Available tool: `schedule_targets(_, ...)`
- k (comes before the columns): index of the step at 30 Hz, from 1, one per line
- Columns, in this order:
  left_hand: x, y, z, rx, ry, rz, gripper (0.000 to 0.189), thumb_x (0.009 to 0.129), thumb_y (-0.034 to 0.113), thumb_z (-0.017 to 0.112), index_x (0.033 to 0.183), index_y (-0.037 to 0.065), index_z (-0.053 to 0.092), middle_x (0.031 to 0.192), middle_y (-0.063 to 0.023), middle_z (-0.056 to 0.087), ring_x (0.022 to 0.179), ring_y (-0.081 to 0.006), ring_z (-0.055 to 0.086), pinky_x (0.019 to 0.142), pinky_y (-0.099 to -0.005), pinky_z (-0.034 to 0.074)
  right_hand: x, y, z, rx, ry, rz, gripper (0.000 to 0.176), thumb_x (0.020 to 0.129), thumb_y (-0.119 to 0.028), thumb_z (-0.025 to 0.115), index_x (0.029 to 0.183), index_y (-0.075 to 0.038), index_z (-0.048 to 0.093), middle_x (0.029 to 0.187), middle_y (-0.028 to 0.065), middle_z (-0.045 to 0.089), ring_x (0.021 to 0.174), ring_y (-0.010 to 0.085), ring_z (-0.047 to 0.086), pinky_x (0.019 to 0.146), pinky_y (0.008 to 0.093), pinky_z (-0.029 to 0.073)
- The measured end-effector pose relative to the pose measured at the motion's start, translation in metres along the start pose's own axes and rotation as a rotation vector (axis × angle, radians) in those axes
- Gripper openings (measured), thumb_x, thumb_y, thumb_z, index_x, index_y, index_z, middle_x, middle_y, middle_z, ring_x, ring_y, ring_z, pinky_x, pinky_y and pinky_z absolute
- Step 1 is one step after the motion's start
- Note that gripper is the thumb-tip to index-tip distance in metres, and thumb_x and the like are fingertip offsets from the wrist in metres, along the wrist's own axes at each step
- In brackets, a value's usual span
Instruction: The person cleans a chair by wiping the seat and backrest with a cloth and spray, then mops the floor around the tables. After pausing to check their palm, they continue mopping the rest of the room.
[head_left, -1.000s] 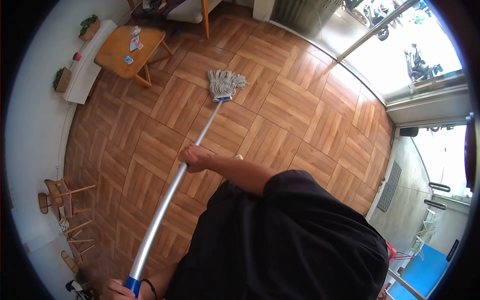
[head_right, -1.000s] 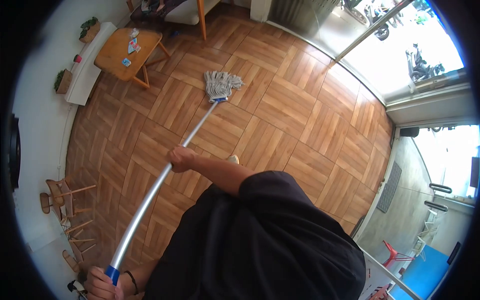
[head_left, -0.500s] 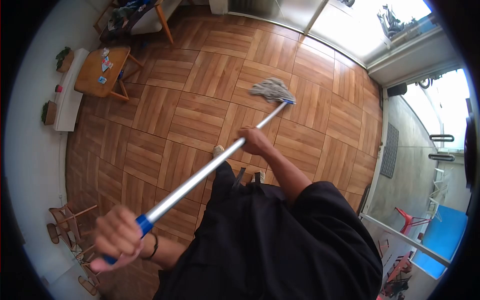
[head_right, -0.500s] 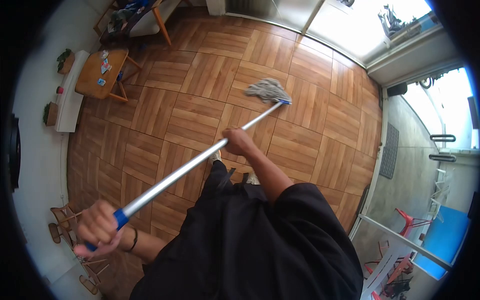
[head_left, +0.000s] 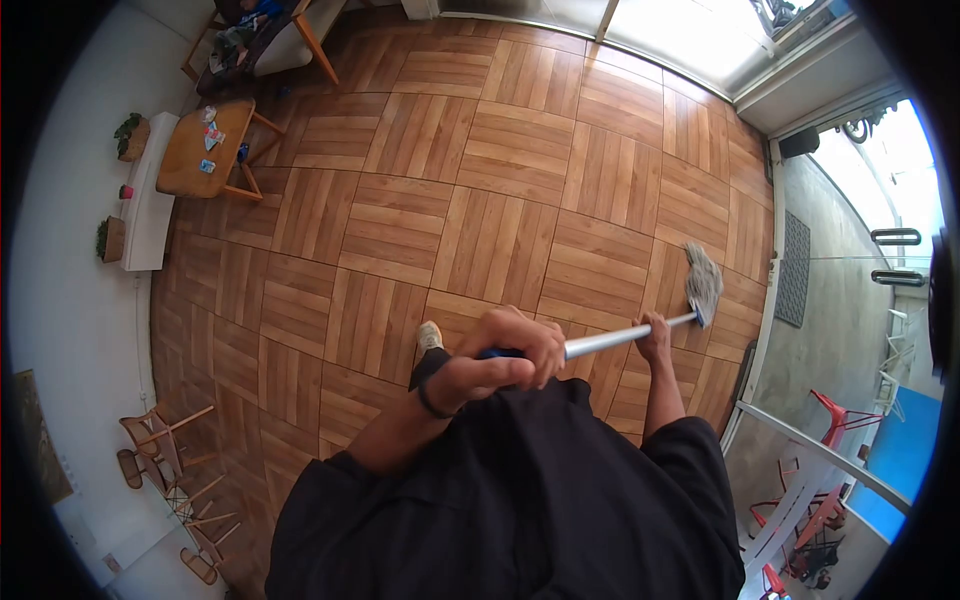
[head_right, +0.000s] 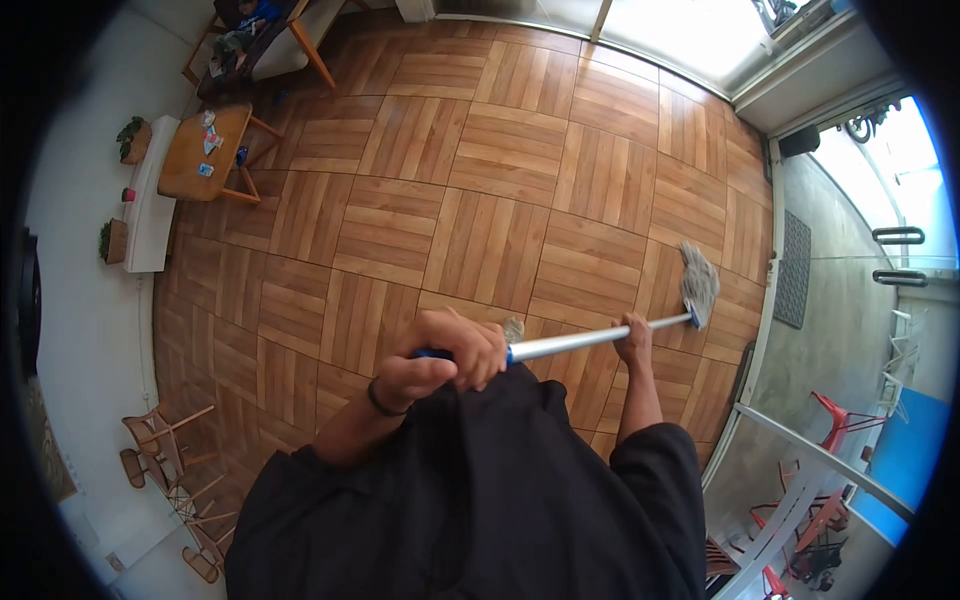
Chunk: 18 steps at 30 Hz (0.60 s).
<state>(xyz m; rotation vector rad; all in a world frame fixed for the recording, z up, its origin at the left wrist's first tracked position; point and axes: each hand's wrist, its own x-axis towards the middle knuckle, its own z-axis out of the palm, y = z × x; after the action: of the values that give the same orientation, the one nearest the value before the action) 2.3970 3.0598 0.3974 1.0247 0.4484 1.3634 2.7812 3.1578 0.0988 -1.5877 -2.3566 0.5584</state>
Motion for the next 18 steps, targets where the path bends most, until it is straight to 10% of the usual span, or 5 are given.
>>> schedule_targets(7, -0.038, 0.04, -0.023, 0.015, -0.113, -0.041, 0.032, 0.075, 0.025, 0.057, 0.053, 0.007, 0.042, 0.053, -0.0091, 0.052, 0.05, -0.0226, 0.052, 0.066, -0.0377, 0.044, -0.051, -0.059, 0.041, 0.082, 0.134, 0.187, 0.031, 0.079, -0.012, 0.073, 0.067, -0.006, 0.045, 0.069, 0.0148, 0.052, 0.072, 0.0386, 0.054, 0.066, 0.0475, 0.042)
schedule_targets(14, -0.147, 0.177, -0.096, 0.113, -0.045, 0.185, 0.025, 0.066, 0.018, 0.057, 0.051, 0.006, 0.041, 0.05, -0.0083, 0.049, 0.044, -0.022, 0.048, 0.06, -0.0372, 0.044, 0.016, -0.246, 0.098, 0.186, 0.177, -0.099, 0.026, 0.079, -0.009, 0.067, 0.066, -0.006, 0.045, 0.067, 0.0135, 0.052, 0.071, 0.0373, 0.053, 0.066, 0.0476, 0.041)
schedule_targets(18, -0.25, 0.263, -0.129, 0.291, 0.004, 0.365, 0.046, 0.096, 0.026, 0.055, 0.053, 0.015, 0.044, 0.045, -0.0011, 0.049, 0.04, -0.0163, 0.049, 0.063, -0.0339, 0.05, 0.032, -0.395, 0.156, 0.365, 0.049, -0.244, 0.022, 0.073, -0.008, 0.066, 0.064, -0.006, 0.046, 0.067, 0.014, 0.053, 0.07, 0.0374, 0.054, 0.064, 0.0468, 0.041)
